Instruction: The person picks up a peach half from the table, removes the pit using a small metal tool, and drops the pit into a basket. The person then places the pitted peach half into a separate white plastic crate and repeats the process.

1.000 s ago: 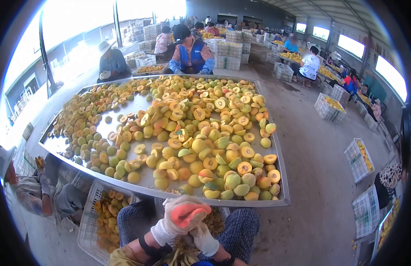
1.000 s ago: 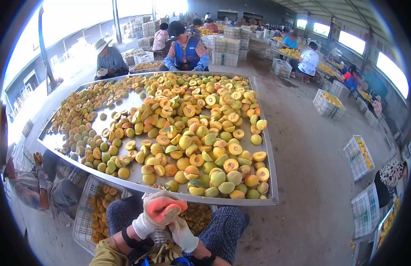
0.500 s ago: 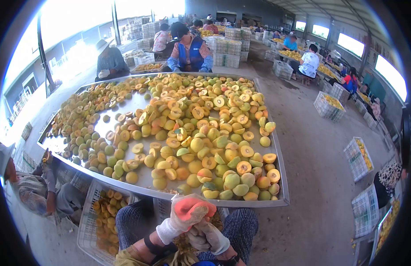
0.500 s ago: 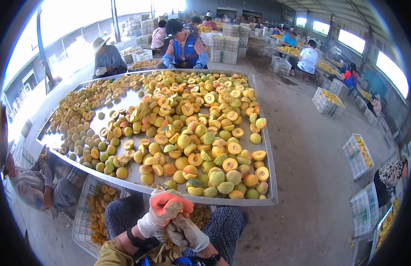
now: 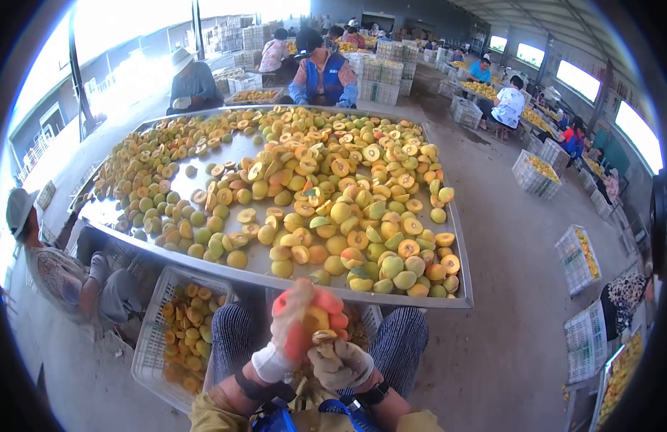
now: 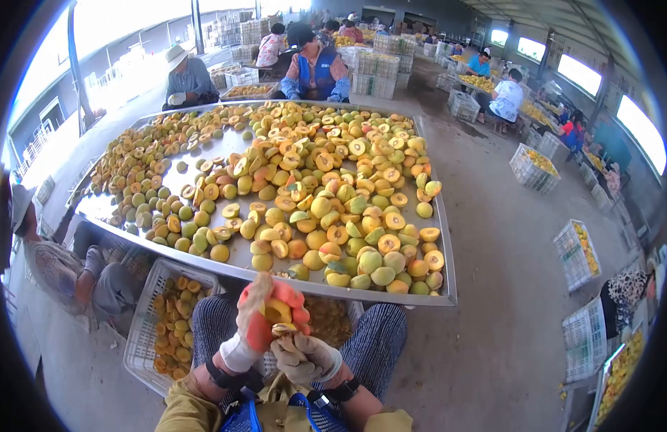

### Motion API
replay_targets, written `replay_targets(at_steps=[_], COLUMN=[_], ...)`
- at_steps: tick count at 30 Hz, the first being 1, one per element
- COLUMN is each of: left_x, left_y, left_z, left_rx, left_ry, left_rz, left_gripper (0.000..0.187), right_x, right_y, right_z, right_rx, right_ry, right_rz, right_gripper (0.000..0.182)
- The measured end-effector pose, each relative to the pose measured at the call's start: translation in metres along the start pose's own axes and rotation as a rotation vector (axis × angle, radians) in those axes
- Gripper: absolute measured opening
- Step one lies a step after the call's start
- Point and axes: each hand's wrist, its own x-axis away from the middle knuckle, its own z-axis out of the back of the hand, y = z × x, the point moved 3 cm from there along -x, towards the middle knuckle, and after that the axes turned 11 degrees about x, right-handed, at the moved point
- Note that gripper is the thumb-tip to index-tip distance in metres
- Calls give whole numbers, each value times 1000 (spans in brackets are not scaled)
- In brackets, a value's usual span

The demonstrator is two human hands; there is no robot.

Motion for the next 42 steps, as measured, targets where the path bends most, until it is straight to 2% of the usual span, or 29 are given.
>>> replay_targets(at_steps=[1, 2, 3, 4, 7, 8, 9, 10, 11, 12, 13, 14, 16, 17, 20, 22, 23, 24, 26, 29, 31, 32, 33, 36, 37, 40, 41, 42], left_x=[3, 7, 19, 31, 56, 56, 48, 33, 16, -12, -46, -74, -129, -147, -179, -183, -169, -148, -109, -68, -49, -40, -33, -19, -19, -6, 0, 1], left_y=[14, 31, 58, 92, 164, 173, 168, 160, 146, 133, 120, 107, 81, 71, 65, 75, 81, 89, 98, 70, 46, 34, 23, -1, -7, -11, -12, -12], left_z=[8, 21, 32, 45, 118, 129, 118, 123, 99, 102, 116, 111, 129, 136, 154, 171, 159, 134, 112, 114, 112, 110, 107, 87, 89, 69, 71, 72], left_rx=[-80, -163, -215, -279, -993, -1286, -1361, -1295, -1319, -1407, -1545, -1671, -1855, -1818, -1854, -1431, -1084, -820, -758, -424, -211, -103, -60, 15, 130, 123, -152, -151], left_ry=[94, 204, 227, 229, 447, 503, 473, 411, 410, 407, 296, 307, 267, 287, 251, 298, 303, 346, 256, 136, 150, 159, 115, 101, 83, 56, 33, 28], left_rz=[-119, -237, -327, -419, -560, -578, -615, -573, -507, -467, -542, -441, -456, -343, -412, -349, -240, -165, -143, -112, -74, -53, -86, -89, -65, -40, -51, -22], left_gripper=[53, 55, 51, 47, 27, 22, 22, 22, 23, 22, 27, 36, 51, 57, 56, 52, 43, 37, 36, 37, 32, 30, 24, 32, 35, 39, 45, 46], right_x=[-1, -5, -9, -15, -6, -6, -10, -13, -17, -17, -18, -20, -13, -9, -8, -9, -9, -10, -13, -18, -18, -18, -20, -19, -21, -26, -25, -25], right_y=[6, 5, 4, -4, 31, 42, 48, 53, 52, 49, 44, 40, 40, 39, 27, 17, 12, 6, 0, -3, -3, -1, 1, 9, 13, 16, 17, 19], right_z=[-5, -6, -7, 2, 76, 82, 88, 92, 91, 89, 88, 91, 99, 98, 80, 63, 58, 55, 48, 32, 26, 26, 28, 39, 41, 43, 45, 47], right_rx=[-88, -161, -234, -270, -680, -622, -554, -489, -404, -332, -257, -181, -110, -86, 107, 317, 281, 386, 586, 565, 612, 662, 717, 1004, 1010, 1064, 1099, 1132], right_ry=[27, -60, -150, -376, 248, 254, 255, 261, 394, 476, 553, 627, 683, 716, 852, 968, 961, 978, 1004, 890, 834, 881, 926, 986, 999, 1061, 1055, 1048], right_rz=[77, 111, 138, 154, 171, 133, 96, 53, 18, 21, 23, 28, 50, 48, 58, 76, 91, 110, 153, 207, 236, 228, 219, 296, 321, 346, 390, 432], right_gripper=[50, 49, 48, 48, 50, 51, 51, 51, 52, 52, 51, 51, 55, 55, 55, 56, 61, 62, 64, 70, 68, 66, 63, 51, 45, 34, 33, 31])
